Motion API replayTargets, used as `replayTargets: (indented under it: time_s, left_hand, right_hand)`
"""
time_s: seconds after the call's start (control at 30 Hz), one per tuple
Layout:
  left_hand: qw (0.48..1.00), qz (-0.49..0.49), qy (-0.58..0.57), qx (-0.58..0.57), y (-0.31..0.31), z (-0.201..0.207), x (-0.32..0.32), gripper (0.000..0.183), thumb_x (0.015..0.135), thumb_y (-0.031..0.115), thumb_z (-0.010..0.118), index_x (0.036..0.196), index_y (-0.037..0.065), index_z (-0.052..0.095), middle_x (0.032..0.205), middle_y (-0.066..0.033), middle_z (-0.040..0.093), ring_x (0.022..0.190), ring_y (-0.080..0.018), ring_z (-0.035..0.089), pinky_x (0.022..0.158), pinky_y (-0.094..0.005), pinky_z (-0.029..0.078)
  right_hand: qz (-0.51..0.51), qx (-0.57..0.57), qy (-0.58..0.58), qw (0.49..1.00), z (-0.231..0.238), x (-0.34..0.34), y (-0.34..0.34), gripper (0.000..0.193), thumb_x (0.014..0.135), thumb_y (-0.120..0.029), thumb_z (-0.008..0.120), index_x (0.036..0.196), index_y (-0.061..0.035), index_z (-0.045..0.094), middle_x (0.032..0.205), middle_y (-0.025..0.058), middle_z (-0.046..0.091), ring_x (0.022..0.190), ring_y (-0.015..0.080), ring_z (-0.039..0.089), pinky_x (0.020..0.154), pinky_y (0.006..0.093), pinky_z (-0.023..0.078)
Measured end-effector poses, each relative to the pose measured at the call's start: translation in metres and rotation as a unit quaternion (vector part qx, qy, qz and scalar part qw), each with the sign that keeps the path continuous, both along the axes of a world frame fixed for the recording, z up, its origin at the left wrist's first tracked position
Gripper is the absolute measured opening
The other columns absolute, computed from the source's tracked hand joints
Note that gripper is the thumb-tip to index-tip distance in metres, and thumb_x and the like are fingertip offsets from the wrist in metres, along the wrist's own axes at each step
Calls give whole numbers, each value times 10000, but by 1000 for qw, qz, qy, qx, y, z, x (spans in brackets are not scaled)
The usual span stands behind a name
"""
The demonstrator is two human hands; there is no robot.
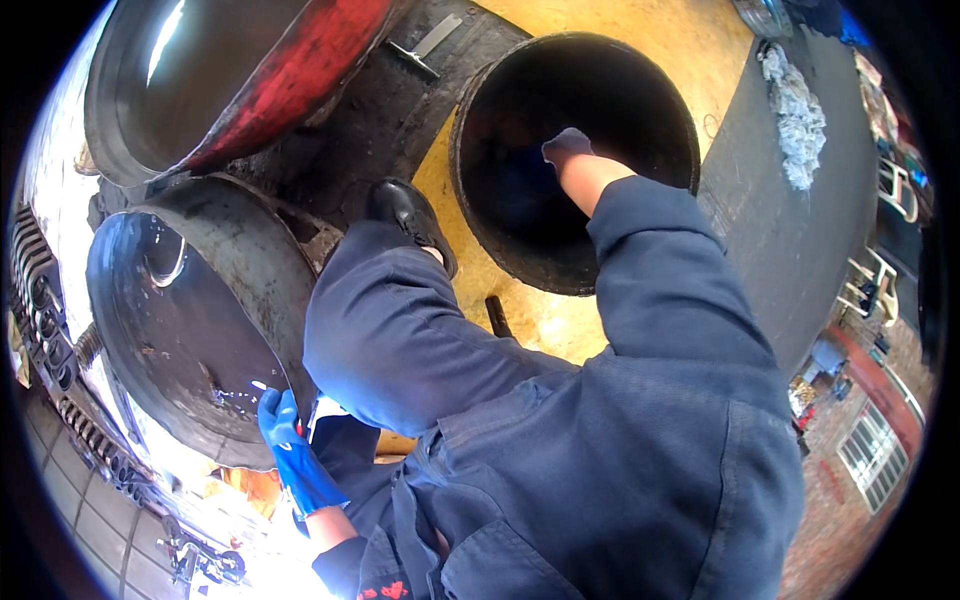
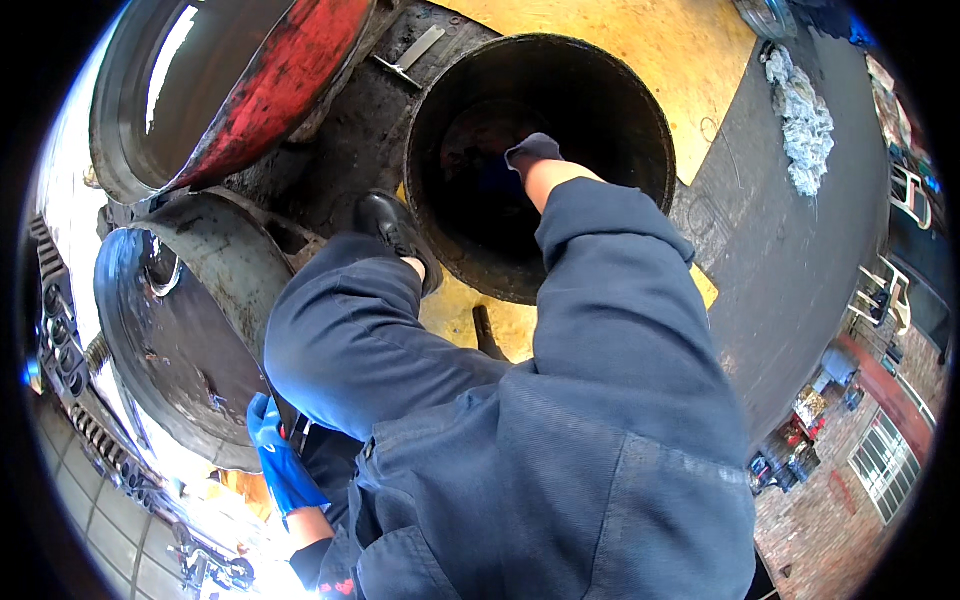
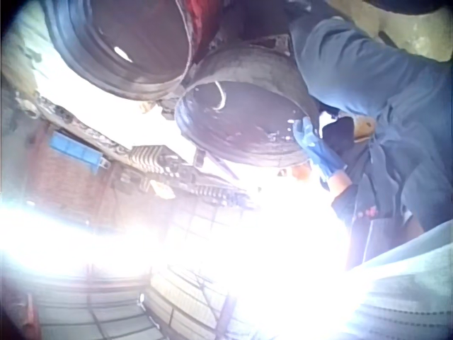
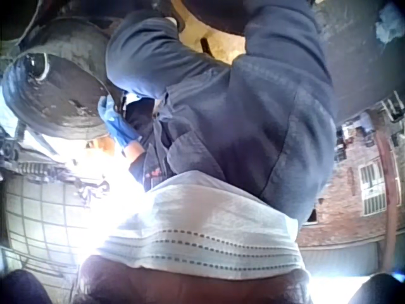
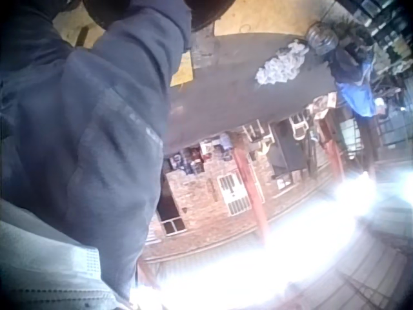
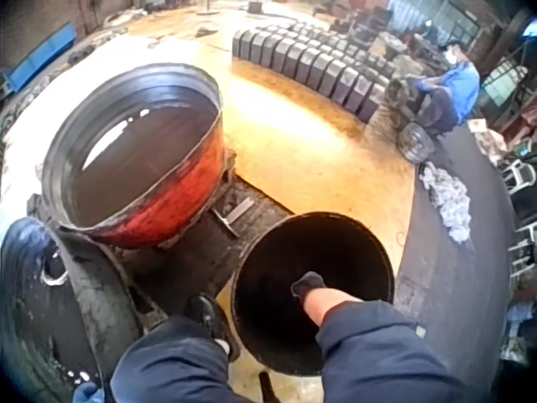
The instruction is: The person cleans metal springs and circular components in a bucket of liquid, scrubbing them with a brush and then placing them into a paper bag.
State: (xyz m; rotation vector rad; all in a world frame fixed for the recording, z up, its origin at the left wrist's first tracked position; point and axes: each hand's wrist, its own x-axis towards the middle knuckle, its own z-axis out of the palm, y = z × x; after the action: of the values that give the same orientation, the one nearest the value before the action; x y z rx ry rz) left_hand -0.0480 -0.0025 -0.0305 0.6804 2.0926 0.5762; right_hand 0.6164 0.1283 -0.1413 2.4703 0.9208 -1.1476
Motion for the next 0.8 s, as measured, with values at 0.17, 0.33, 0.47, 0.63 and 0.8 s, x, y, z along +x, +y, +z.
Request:
replayTargets:
  time_s: [0.17, 0.33, 0.47, 0.63, 0.8]
  left_hand:
    - [999, -33, 6, -32, -6, -1, -17, 471, 936, 67, 774, 1361, -20, 592, 1134, -51, 651, 945, -113, 598, 834, -261, 494]
    - [1000, 3, 7, 1, 3, 5, 12, 473, 939, 36, 760, 1369, -30, 575, 1144, -87, 661, 937, -128, 621, 834, -259, 516]
    - [1000, 8, 9, -13, 7, 12, 22, 477, 928, 36, 771, 1362, -24, 581, 1149, -85, 665, 944, -133, 625, 848, -264, 521]
    - [1000, -7, -1, 6, 5, 8, 16, 504, 916, 78, 798, 1362, -16, 585, 1150, -80, 666, 955, -142, 626, 864, -278, 521]
    - [1000, 5, 13, -3, -5, 5, 1, 497, 913, 109, 814, 1343, -16, 599, 1162, -94, 676, 988, -166, 634, 894, -306, 529]
  right_hand:
    - [-124, 70, -9, 990, 10, -15, 14, 397, 900, -207, 692, 1251, -20, 702, 1326, 256, 679, 1280, 418, 632, 1034, 459, 539]
    - [-92, 45, -12, 995, 2, -21, 3, 443, 916, -307, 703, 1266, -37, 709, 1325, 226, 695, 1245, 396, 658, 1021, 427, 543]
    - [-26, 29, -29, 999, -8, -15, -9, 524, 945, -471, 698, 1282, -70, 724, 1325, 186, 712, 1202, 363, 686, 1005, 398, 544]
    - [258, 165, -25, 951, -1, 21, -14, 426, 915, -388, 720, 1202, -74, 743, 1222, 132, 753, 1069, 309, 732, 888, 408, 580]
    - [283, 262, 23, 923, 98, -20, -7, 501, 932, -518, 643, 1300, -185, 713, 1266, 72, 732, 1131, 273, 682, 973, 369, 515]
